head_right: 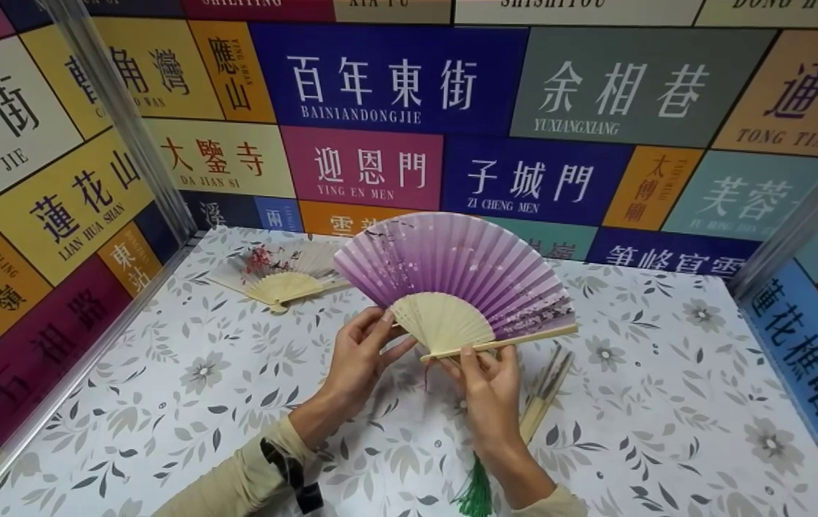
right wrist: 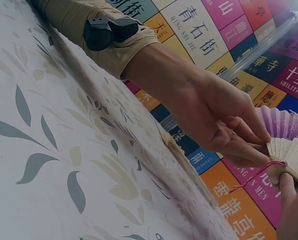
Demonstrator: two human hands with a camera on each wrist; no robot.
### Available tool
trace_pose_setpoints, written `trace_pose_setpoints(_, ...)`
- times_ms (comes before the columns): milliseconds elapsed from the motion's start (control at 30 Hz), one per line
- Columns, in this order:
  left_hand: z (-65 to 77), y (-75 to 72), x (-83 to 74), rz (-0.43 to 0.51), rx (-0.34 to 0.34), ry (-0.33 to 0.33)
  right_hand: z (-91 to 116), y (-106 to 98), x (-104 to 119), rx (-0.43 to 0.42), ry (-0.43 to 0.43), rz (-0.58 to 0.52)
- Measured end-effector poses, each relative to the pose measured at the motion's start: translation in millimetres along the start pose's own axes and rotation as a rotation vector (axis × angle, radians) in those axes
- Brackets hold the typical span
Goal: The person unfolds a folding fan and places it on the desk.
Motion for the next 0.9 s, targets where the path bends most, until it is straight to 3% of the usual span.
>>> trace_pose_setpoints(900, -0.4, -0.3, 0.4, 0.032, -0.100, 0.009, -1.4, -2.0, -5.2, -0.049, 0.067, -0.040)
Point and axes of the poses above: each hand's wrist, its own z-axis away from the middle knuckle, its own y-axis out of the palm, x = y × z, the point moved 1 cm from there along -z, towards the middle knuckle, and after that the axes turned 4 degrees about -x, right-handed, at the moved point
